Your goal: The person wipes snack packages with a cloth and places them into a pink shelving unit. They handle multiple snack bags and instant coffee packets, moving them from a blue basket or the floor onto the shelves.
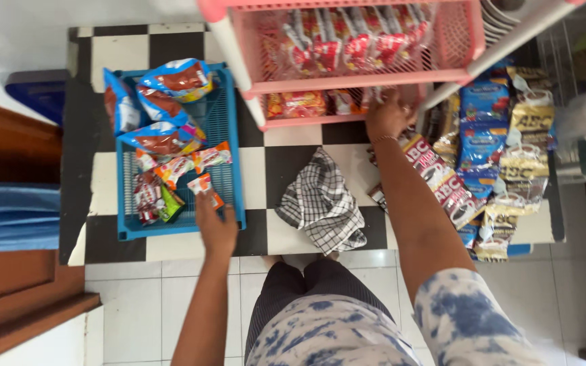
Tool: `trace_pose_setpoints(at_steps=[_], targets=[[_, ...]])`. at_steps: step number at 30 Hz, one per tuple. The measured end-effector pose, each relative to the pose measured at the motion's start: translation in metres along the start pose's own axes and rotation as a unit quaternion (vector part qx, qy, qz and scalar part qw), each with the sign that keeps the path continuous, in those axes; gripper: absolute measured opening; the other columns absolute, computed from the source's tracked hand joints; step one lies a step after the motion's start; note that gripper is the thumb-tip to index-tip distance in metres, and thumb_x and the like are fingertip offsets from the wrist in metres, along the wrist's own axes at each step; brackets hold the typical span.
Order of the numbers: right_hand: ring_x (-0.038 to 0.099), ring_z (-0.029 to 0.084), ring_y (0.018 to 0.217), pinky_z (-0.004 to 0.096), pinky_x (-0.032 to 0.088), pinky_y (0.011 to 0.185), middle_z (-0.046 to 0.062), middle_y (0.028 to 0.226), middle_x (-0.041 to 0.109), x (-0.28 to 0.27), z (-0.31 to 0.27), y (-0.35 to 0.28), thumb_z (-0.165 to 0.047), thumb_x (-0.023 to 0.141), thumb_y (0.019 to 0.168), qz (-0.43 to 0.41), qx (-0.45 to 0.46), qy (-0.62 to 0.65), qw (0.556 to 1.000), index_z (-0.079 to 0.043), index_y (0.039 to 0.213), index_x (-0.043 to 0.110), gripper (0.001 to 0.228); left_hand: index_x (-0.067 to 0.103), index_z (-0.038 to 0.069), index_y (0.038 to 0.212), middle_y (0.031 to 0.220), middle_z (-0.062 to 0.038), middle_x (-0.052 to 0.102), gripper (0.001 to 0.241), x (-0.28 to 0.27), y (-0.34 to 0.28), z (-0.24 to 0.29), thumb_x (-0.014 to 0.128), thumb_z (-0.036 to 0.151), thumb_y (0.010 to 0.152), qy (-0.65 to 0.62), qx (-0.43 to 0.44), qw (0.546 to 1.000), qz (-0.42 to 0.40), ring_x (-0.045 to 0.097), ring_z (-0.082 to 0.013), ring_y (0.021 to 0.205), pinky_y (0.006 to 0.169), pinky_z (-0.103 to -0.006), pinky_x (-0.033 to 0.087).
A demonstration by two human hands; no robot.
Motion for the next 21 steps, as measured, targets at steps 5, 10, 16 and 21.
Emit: trace_pose_setpoints(at_steps=[5, 10, 16, 21], targets=[[0.052, 0.036, 0.132, 0.072, 0.01, 0.116, 0.011, 0.118, 0.071, 0.004, -0.007, -0.015, -0.04, 0.059, 0.098, -0.079, -0.034, -0.058, 0.995, -0.022, 0.111, 0.073, 0.026, 0.049, 0.003, 0.142, 0.143, -0.022, 0.052, 0.054, -0.005, 0.015, -0.012, 0.063, 0.014, 0.092, 0.047, -0.055, 0.995, -0.065, 0.055, -0.0426, 0.128, 0.103, -0.0479, 0.049], [0.04, 0.038, 0.142, 0.072, 0.006, 0.114, 0.016, 0.134, 0.063, -0.025, -0.029, -0.038, -0.033, 0.055, 0.098, -0.089, -0.092, -0.069, 0.989, -0.014, 0.124, 0.068, 0.035, 0.041, 0.008, 0.149, 0.149, -0.022, 0.043, 0.063, 0.009, 0.028, -0.018, 0.067, 0.024, 0.093, 0.129, -0.127, 0.973, -0.143, 0.063, -0.0443, 0.111, 0.09, -0.0501, 0.054], [0.032, 0.044, 0.146, 0.073, 0.01, 0.117, 0.015, 0.147, 0.054, -0.067, -0.057, -0.068, -0.037, 0.058, 0.101, -0.129, -0.152, 0.015, 0.98, -0.01, 0.137, 0.058, 0.045, 0.034, 0.006, 0.153, 0.147, -0.029, 0.037, 0.077, 0.021, 0.041, -0.025, 0.073, 0.028, 0.09, 0.16, -0.114, 0.97, -0.141, 0.062, -0.0479, 0.109, 0.089, -0.0492, 0.055], [0.022, 0.049, 0.149, 0.069, 0.023, 0.115, 0.024, 0.158, 0.031, -0.112, -0.074, -0.143, -0.054, 0.067, 0.094, -0.276, -0.219, 0.072, 0.933, -0.015, 0.151, 0.044, 0.073, 0.042, 0.006, 0.147, 0.141, -0.027, 0.044, 0.07, 0.025, 0.041, -0.044, 0.076, 0.024, 0.089, 0.136, -0.129, 0.977, -0.105, 0.06, -0.0478, 0.114, 0.093, -0.0508, 0.053]])
Point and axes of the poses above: each hand's wrist, its own y-axis towards the middle knuckle, its own x-axis out of the palm, z = x × y, the point moved 1 cm from there along y, towards the middle knuckle
